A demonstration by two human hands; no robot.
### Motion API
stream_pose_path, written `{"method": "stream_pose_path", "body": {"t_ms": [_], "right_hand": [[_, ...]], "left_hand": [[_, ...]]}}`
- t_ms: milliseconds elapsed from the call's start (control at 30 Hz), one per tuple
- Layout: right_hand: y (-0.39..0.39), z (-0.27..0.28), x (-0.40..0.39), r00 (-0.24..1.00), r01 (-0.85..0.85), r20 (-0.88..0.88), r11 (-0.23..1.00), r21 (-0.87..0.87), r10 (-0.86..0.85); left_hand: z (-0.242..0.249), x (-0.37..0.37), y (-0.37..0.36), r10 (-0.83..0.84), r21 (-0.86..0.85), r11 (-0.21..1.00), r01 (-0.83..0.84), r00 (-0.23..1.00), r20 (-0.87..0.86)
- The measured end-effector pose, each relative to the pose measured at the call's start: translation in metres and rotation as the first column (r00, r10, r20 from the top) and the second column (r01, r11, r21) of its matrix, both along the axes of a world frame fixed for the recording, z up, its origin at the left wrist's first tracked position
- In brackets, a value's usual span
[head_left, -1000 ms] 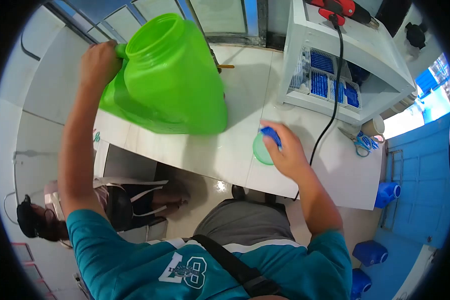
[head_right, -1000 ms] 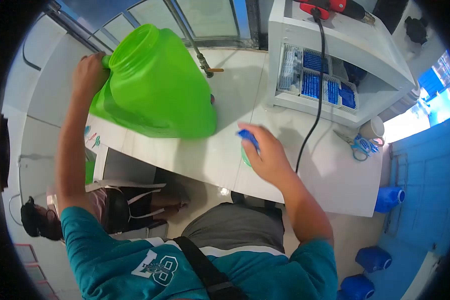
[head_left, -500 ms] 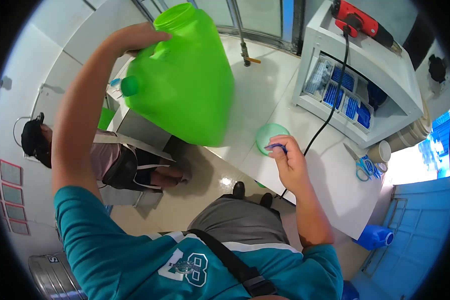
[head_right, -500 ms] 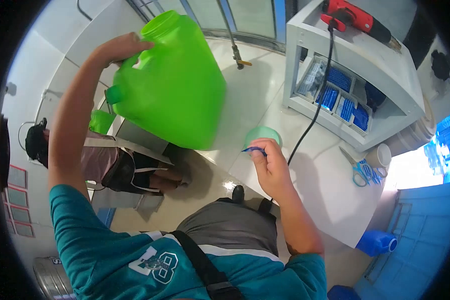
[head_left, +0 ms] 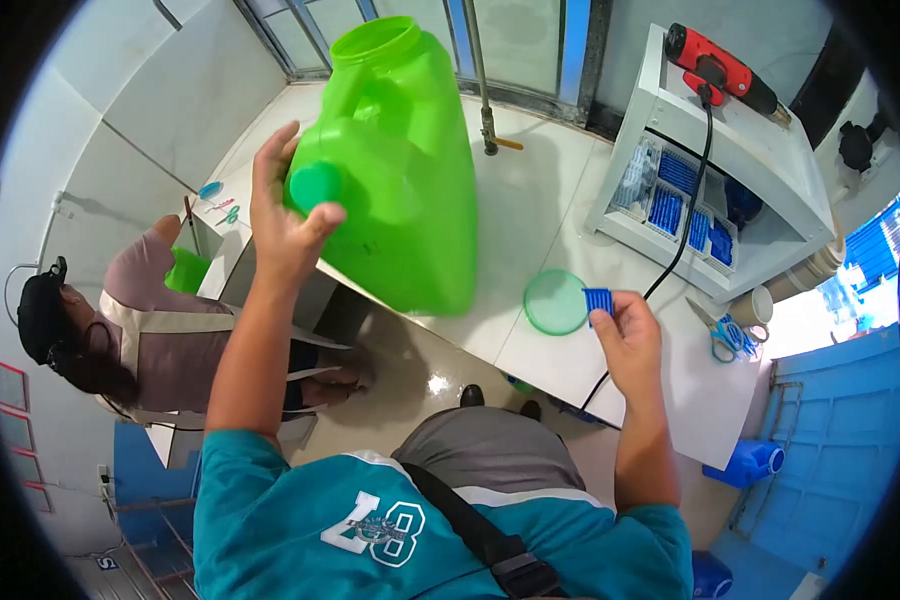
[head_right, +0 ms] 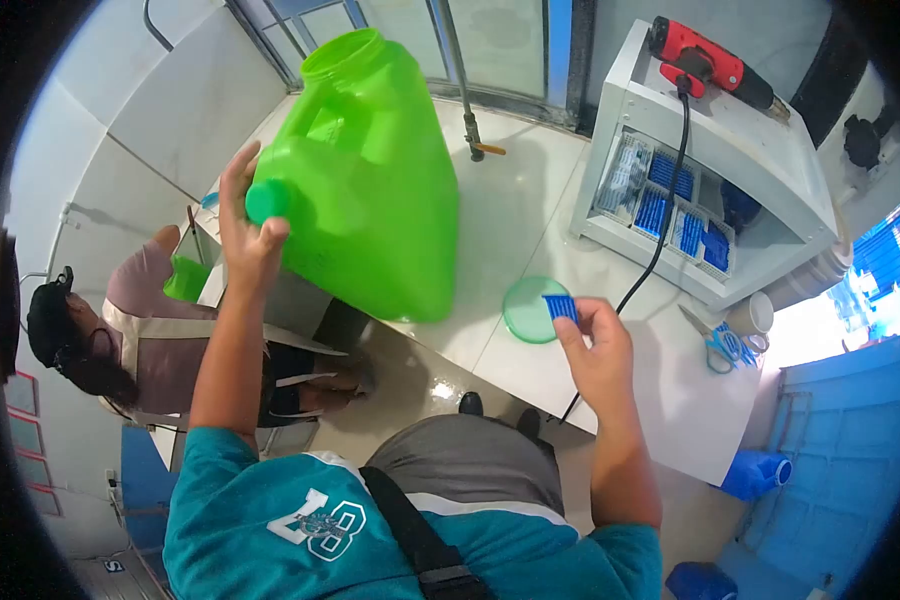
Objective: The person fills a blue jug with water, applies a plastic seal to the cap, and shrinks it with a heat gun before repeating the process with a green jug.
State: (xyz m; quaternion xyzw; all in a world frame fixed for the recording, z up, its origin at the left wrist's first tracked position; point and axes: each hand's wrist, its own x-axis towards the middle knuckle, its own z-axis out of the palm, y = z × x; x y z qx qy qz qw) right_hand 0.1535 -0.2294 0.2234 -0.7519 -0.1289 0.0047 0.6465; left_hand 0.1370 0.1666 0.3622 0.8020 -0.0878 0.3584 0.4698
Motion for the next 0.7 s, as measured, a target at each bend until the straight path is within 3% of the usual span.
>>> {"method": "stream_pose_path", "body": {"t_ms": [33,100,167,233,267,300,367,400,433,500,533,567,633,700], "right_hand": [[0.005,0.003,0.004,1.0,0.002,-0.002,1.0,-0.006,-0.002],[0.023,0.012,0.015,1.0,0.0,0.029,0.988,0.155,-0.004],[0.041,0.019,0.022,0.999,0.002,0.043,0.986,0.169,-0.01],[0.058,0.031,0.025,0.997,-0.057,0.062,0.972,0.227,0.044],[0.064,0.035,0.025,0.997,-0.06,0.057,0.972,0.227,0.049],[0.07,0.039,0.026,0.997,-0.076,0.051,0.97,0.232,0.066],[0.077,0.042,0.023,0.995,-0.097,0.051,0.968,0.233,0.087],[0.078,0.043,0.021,0.995,-0.092,0.063,0.974,0.209,0.08],[0.079,0.044,0.02,0.995,-0.082,0.075,0.979,0.188,0.069],[0.076,0.046,0.015,0.994,-0.084,0.08,0.984,0.156,0.072],[0.073,0.048,0.013,0.993,-0.089,0.084,0.988,0.125,0.079],[0.071,0.052,0.011,0.994,-0.085,0.084,0.989,0.125,0.075],[0.067,0.06,0.008,0.972,-0.007,0.233,0.996,-0.092,0.028],[0.066,0.062,0.009,0.978,-0.01,0.205,0.998,-0.067,0.024]], "left_hand": [[-0.002,0.007,0.004,-0.002,-0.006,1.0,0.002,1.0,-0.002],[-0.006,0.028,0.017,-0.018,0.019,1.0,0.017,1.0,0.007],[-0.008,0.042,0.017,-0.051,0.015,0.999,0.051,0.998,0.02],[-0.011,0.052,0.016,-0.041,0.056,0.998,0.035,0.993,0.112],[-0.014,0.059,0.02,0.018,0.213,0.974,-0.076,0.965,0.261],[-0.015,0.062,0.022,0.023,0.212,0.974,-0.08,0.965,0.259],[-0.013,0.064,0.022,-0.071,0.472,0.86,-0.194,0.87,0.487],[-0.016,0.057,0.026,-0.082,0.548,0.815,-0.191,0.897,0.434],[-0.02,0.053,0.028,-0.084,0.546,0.816,-0.191,0.895,0.438],[-0.029,0.046,0.03,0.05,0.326,0.924,-0.202,0.906,0.42],[-0.028,0.039,0.031,0.072,0.305,0.93,-0.207,0.914,0.399],[-0.027,0.037,0.028,0.068,0.305,0.931,-0.202,0.915,0.399],[-0.017,0.031,0.021,-0.001,0.338,0.93,-0.145,0.918,0.396],[-0.007,0.029,0.012,-0.019,0.365,0.921,-0.139,0.917,0.398]]}}
